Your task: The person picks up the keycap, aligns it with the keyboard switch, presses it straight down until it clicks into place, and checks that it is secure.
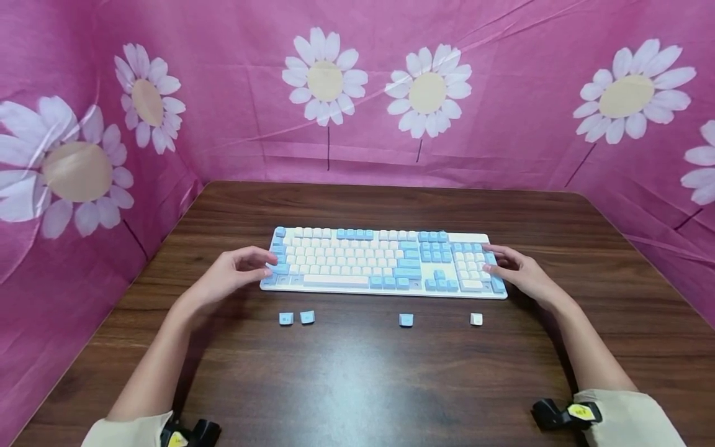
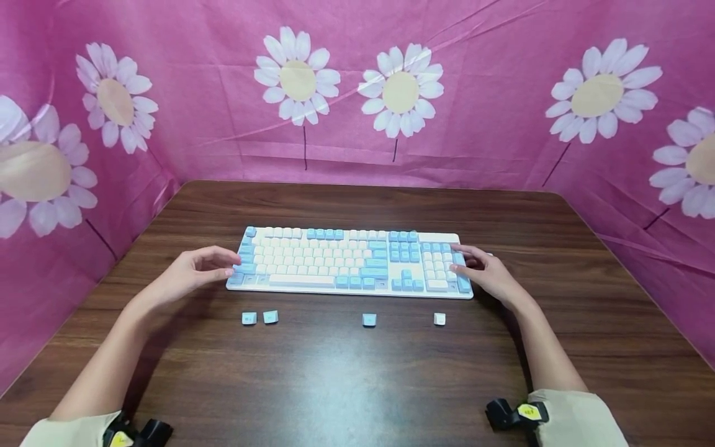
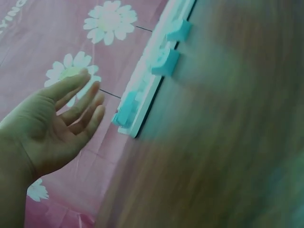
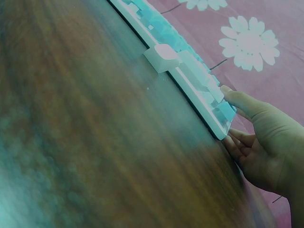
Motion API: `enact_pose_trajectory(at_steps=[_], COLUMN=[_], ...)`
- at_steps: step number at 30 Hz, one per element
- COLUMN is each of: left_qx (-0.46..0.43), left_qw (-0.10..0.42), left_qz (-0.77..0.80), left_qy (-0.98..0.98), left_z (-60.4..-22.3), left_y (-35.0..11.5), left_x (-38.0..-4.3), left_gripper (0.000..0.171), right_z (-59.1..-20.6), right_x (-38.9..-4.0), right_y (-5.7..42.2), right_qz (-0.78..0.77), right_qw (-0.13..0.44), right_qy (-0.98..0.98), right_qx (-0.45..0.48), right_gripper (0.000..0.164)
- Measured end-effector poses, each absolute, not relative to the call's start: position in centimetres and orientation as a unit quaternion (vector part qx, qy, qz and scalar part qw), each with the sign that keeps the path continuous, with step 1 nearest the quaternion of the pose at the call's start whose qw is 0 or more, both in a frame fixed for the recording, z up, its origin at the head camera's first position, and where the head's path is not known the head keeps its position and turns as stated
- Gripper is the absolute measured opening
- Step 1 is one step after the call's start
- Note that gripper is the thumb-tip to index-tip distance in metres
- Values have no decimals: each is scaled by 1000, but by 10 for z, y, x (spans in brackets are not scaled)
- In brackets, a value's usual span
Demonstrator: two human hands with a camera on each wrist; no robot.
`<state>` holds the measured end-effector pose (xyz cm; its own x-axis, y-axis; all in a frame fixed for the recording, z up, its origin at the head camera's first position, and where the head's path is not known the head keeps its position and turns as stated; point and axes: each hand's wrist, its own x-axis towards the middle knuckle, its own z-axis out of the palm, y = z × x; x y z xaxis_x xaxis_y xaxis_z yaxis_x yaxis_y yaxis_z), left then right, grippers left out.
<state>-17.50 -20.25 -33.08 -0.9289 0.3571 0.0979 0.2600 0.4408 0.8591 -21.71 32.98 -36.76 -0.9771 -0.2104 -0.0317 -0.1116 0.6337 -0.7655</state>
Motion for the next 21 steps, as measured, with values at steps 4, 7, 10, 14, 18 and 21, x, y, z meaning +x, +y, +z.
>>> enact_pose_trajectory(at_steps=[4, 7, 10, 14, 18, 21], left_qx=[198, 216, 234, 266, 275, 277], left_qw=[66, 84, 114, 156, 185, 199], left_qz=[483, 474, 467, 464, 466, 459], left_qy=[850, 850, 845, 830, 821, 820], left_z=[-338, -341, -345, -351, -354, -355], left_y=[-200, -198, -195, -193, -193, -192], left_x=[-173, -171, -169, -167, -165, -163], left_gripper=[28, 27, 28, 30, 31, 32], right_z=[-367, -367, -367, -367, -366, -366], right_x=[-216, -215, -215, -215, -215, -215], right_y=[331, 332, 332, 332, 330, 329], right_qz=[-418, -422, -421, -416, -420, -421], right_qw=[63, 63, 62, 59, 60, 59], right_qy=[902, 901, 902, 903, 901, 900], right_qx=[-85, -78, -77, -86, -93, -91], right_gripper=[51, 51, 50, 50, 49, 49])
